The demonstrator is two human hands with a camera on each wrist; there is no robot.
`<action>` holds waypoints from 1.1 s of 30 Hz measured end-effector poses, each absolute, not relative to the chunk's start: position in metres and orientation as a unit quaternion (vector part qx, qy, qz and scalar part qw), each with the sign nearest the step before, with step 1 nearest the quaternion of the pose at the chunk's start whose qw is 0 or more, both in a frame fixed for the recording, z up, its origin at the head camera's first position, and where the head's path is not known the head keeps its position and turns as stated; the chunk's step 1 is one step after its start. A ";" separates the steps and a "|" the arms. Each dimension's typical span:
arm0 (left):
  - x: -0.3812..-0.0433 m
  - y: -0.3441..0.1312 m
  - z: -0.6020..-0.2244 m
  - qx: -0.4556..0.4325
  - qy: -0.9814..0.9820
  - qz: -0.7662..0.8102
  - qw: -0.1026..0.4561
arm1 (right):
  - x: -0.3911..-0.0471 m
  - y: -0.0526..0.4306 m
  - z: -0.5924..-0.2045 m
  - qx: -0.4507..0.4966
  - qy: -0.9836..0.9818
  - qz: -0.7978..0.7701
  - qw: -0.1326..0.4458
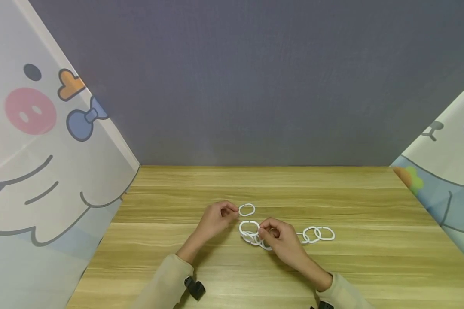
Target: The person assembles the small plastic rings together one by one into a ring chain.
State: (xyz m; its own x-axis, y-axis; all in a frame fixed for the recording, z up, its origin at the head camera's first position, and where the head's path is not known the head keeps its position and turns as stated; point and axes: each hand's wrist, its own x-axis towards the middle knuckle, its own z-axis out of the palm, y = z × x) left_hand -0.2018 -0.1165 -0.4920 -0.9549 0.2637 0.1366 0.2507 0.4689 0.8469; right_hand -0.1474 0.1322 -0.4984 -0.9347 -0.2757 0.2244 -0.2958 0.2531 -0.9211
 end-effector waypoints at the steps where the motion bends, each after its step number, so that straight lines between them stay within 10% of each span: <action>1: -0.205 -0.116 -0.494 0.145 0.861 0.487 0.005 | -0.147 0.132 -0.498 0.181 -0.790 0.585 0.008; 18: -0.233 -0.099 -0.514 0.099 0.929 0.355 -0.033 | -0.147 0.131 -0.497 0.185 -0.790 0.584 -0.004; 33: -0.222 -0.115 -0.534 0.141 0.896 0.419 0.040 | -0.149 0.134 -0.501 0.181 -0.794 0.580 -0.009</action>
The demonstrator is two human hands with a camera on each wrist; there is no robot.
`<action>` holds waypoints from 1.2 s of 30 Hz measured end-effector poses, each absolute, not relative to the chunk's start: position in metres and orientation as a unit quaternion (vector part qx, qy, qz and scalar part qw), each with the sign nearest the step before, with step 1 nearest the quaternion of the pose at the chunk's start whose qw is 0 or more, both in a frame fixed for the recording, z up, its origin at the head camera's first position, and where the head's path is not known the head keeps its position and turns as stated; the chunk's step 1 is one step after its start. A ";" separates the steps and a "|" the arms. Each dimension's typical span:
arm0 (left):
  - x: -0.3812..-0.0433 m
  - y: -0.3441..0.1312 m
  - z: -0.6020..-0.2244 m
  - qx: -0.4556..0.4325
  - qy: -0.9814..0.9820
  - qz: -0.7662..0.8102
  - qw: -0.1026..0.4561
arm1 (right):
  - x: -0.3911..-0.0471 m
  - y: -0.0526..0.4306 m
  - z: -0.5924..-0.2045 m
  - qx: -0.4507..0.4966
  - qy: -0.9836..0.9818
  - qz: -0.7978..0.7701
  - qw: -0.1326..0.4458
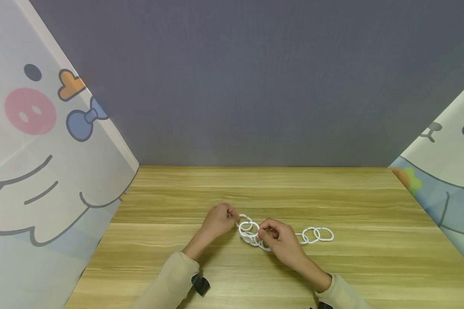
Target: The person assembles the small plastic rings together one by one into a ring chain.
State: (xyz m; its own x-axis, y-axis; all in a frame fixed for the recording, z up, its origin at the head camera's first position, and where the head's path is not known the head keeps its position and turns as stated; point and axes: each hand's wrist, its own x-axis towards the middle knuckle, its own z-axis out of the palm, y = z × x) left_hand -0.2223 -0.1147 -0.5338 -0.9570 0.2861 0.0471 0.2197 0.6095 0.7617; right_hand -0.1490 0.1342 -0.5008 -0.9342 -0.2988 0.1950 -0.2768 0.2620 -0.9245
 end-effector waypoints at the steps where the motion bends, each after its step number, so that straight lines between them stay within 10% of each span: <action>1: -0.221 -0.117 -0.537 0.148 0.893 0.422 0.041 | -0.149 0.134 -0.501 -0.182 0.794 -0.580 0.009; 24: -0.177 -0.120 -0.469 0.110 0.860 0.495 -0.064 | -0.148 0.134 -0.502 -0.188 0.792 -0.581 0.013; 36: -0.175 -0.116 -0.468 0.150 0.818 0.556 -0.014 | -0.149 0.134 -0.502 -0.186 0.795 -0.577 0.021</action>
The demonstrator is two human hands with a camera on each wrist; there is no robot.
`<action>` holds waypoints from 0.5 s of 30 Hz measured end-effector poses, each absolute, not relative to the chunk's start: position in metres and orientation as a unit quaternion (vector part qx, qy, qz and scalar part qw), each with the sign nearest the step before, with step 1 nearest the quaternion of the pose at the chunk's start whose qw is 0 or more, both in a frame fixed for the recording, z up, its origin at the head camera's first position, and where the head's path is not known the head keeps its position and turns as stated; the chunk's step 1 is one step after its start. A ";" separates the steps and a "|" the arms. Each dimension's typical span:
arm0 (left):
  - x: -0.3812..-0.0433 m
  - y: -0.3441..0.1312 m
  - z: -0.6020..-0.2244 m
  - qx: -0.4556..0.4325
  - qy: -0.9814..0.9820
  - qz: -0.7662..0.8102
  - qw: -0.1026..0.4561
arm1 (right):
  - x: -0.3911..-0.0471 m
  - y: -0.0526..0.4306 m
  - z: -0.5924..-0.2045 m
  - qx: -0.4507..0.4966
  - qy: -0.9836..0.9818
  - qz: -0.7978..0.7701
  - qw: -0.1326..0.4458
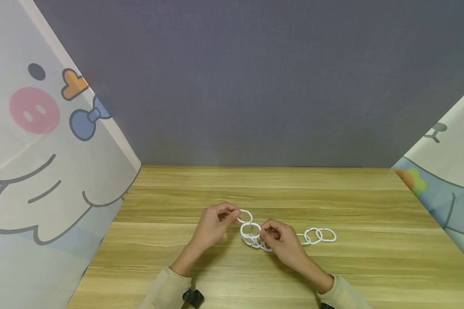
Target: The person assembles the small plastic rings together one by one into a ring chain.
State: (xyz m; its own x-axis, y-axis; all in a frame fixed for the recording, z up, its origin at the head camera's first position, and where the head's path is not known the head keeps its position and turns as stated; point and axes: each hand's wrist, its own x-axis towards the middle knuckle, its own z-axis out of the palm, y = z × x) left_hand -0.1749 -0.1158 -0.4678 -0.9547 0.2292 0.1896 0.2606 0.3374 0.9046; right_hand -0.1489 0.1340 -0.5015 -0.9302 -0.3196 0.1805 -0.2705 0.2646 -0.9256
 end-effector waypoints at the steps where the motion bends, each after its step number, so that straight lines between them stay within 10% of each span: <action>1: -0.174 -0.115 -0.467 -0.150 -0.817 -0.557 0.015 | -0.149 0.134 -0.502 -0.185 0.795 -0.577 0.021; 15: -0.170 -0.109 -0.462 -0.147 -0.812 -0.563 0.041 | -0.149 0.135 -0.502 -0.205 0.798 -0.566 0.027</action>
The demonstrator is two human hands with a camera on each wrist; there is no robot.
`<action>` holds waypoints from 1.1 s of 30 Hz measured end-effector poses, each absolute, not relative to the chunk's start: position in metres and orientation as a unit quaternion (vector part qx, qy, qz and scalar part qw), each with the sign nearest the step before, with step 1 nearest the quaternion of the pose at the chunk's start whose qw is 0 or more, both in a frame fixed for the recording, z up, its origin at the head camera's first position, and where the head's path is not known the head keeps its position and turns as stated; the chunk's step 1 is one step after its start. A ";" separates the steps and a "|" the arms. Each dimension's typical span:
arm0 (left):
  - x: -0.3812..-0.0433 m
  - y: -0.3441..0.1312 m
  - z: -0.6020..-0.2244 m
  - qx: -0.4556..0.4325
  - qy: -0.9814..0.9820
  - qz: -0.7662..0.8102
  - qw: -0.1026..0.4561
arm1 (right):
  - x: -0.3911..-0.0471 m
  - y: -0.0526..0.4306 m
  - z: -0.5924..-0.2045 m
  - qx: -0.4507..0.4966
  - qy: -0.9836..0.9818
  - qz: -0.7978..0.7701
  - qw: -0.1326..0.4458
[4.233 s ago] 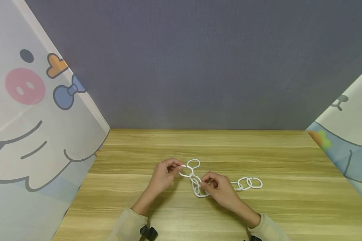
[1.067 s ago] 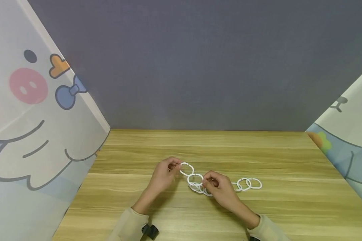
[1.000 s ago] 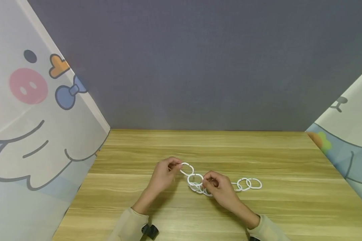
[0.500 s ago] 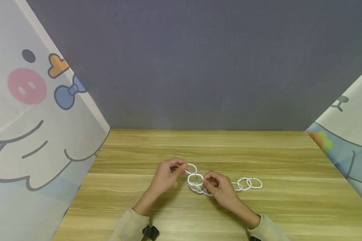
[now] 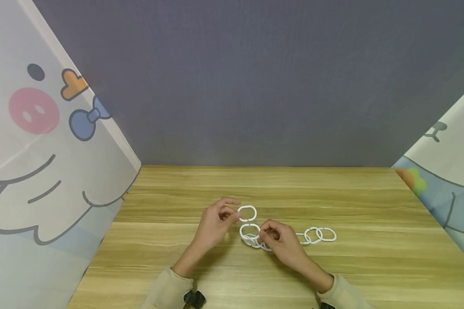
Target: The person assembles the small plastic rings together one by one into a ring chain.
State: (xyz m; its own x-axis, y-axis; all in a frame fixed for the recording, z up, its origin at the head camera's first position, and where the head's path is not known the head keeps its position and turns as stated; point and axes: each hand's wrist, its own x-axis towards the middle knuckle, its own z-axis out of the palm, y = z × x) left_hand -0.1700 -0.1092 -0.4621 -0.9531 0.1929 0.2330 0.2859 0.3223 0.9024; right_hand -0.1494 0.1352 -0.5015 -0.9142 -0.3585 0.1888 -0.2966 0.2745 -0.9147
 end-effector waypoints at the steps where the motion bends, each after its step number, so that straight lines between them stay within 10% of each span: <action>1: -0.170 -0.109 -0.462 -0.149 -0.813 -0.562 0.039 | -0.150 0.135 -0.502 -0.206 0.797 -0.567 0.027; 33: -0.161 -0.102 -0.454 -0.174 -0.825 -0.537 0.027 | -0.149 0.134 -0.502 -0.203 0.799 -0.565 -0.029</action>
